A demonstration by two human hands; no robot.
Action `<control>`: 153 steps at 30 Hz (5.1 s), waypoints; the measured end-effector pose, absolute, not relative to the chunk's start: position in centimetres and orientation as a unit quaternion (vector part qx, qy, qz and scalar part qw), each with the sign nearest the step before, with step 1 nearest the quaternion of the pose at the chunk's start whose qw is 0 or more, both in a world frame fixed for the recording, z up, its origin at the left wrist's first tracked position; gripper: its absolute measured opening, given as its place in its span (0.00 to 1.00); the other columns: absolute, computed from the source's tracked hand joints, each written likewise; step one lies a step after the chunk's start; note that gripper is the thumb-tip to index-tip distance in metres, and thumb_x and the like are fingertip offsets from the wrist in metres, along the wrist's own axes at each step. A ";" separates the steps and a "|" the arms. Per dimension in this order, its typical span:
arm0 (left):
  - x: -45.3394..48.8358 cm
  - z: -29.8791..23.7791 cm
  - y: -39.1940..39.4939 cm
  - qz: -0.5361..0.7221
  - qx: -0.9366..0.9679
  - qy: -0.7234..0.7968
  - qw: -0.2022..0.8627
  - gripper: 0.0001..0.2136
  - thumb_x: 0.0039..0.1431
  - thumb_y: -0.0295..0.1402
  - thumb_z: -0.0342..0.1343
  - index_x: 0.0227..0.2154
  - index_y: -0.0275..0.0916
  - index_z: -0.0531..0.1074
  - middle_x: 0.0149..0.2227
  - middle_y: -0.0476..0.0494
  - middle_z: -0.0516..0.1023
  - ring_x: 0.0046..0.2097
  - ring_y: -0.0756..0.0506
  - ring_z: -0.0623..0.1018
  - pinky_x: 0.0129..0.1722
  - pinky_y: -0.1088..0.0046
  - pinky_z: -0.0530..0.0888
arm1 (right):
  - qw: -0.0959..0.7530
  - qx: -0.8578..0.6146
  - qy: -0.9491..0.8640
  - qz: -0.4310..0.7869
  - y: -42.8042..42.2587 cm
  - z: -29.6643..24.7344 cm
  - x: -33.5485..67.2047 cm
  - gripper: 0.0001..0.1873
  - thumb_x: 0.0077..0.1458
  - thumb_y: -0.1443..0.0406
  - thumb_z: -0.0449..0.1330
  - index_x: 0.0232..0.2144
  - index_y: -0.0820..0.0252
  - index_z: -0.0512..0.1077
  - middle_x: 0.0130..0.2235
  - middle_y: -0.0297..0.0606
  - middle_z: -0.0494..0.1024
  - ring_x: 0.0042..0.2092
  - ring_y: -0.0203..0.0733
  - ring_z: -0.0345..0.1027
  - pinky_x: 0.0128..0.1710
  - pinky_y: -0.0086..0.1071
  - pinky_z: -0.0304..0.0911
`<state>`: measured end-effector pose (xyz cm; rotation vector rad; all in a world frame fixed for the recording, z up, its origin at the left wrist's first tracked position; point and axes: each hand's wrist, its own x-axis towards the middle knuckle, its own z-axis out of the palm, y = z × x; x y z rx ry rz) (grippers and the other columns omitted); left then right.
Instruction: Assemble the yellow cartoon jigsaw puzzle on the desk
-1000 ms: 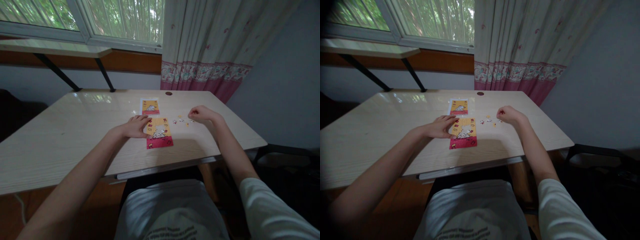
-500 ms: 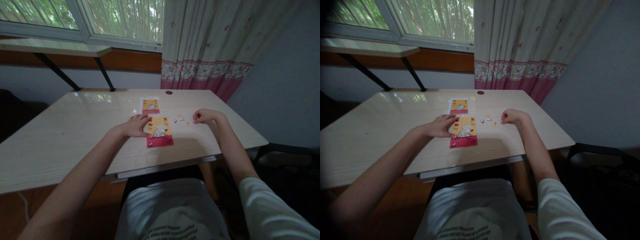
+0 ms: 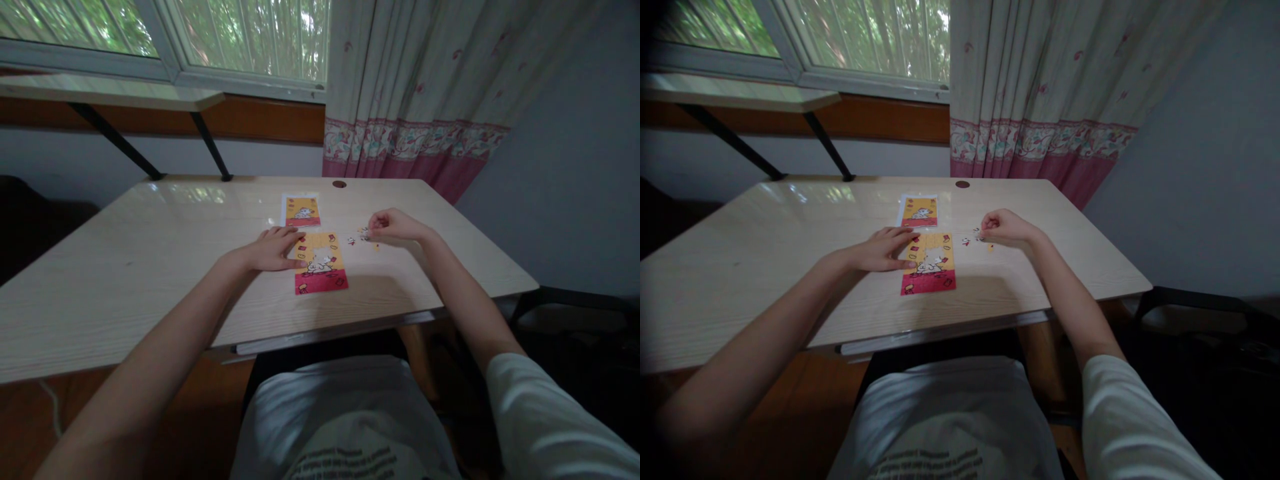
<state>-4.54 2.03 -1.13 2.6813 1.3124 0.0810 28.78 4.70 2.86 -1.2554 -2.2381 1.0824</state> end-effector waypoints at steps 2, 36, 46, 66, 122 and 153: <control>-4.4 -1.0 2.0 0.042 0.898 0.432 0.072 0.38 0.50 0.60 0.42 0.57 0.37 0.56 0.57 0.31 0.58 0.56 0.31 0.60 0.52 0.52 0.57 | 0.232 -0.407 -0.777 0.421 4.4 2.1 26.3 0.15 0.39 0.58 0.64 0.25 0.64 0.68 0.26 0.35 0.73 0.27 0.32 0.65 0.28 0.27 0.59; -3.5 -1.0 2.0 0.093 0.908 0.403 0.066 0.29 0.52 0.53 0.47 0.52 0.38 0.61 0.52 0.36 0.63 0.52 0.35 0.63 0.50 0.56 0.60 | 0.220 -0.360 -0.881 0.214 0.8 -1.7 19.0 0.06 0.48 0.69 0.57 0.29 0.63 0.75 0.28 0.36 0.75 0.31 0.34 0.65 0.32 0.26 0.56; -2.2 -1.4 1.7 0.084 0.909 0.404 0.060 0.31 0.53 0.54 0.45 0.53 0.36 0.59 0.53 0.35 0.64 0.53 0.35 0.62 0.50 0.56 0.61 | 0.200 -0.364 -0.878 0.239 0.8 -1.3 18.9 0.07 0.47 0.70 0.57 0.30 0.65 0.75 0.27 0.36 0.74 0.29 0.33 0.64 0.29 0.25 0.54; -3.0 -1.0 1.7 0.087 0.910 0.401 0.068 0.26 0.56 0.47 0.46 0.52 0.35 0.60 0.52 0.35 0.65 0.52 0.36 0.64 0.50 0.56 0.60 | 0.306 -0.369 -0.811 0.335 2.0 0.0 20.8 0.09 0.48 0.63 0.59 0.30 0.64 0.71 0.26 0.33 0.71 0.27 0.32 0.62 0.28 0.26 0.56; -3.0 -0.8 1.6 0.090 0.906 0.406 0.081 0.26 0.55 0.48 0.47 0.52 0.34 0.62 0.52 0.33 0.65 0.52 0.35 0.64 0.49 0.57 0.60 | 0.056 -0.412 -0.888 0.198 5.8 1.1 25.5 0.12 0.46 0.67 0.60 0.36 0.66 0.73 0.31 0.39 0.74 0.30 0.34 0.63 0.29 0.26 0.55; -0.8 0.4 0.2 0.256 0.850 0.398 0.231 0.11 0.53 0.35 0.49 0.30 0.36 0.74 0.32 0.43 0.78 0.34 0.47 0.74 0.37 0.70 0.69 | 0.287 -0.352 -0.725 0.517 2.7 -0.3 20.2 0.12 0.43 0.63 0.64 0.32 0.63 0.72 0.29 0.37 0.76 0.31 0.34 0.68 0.34 0.29 0.63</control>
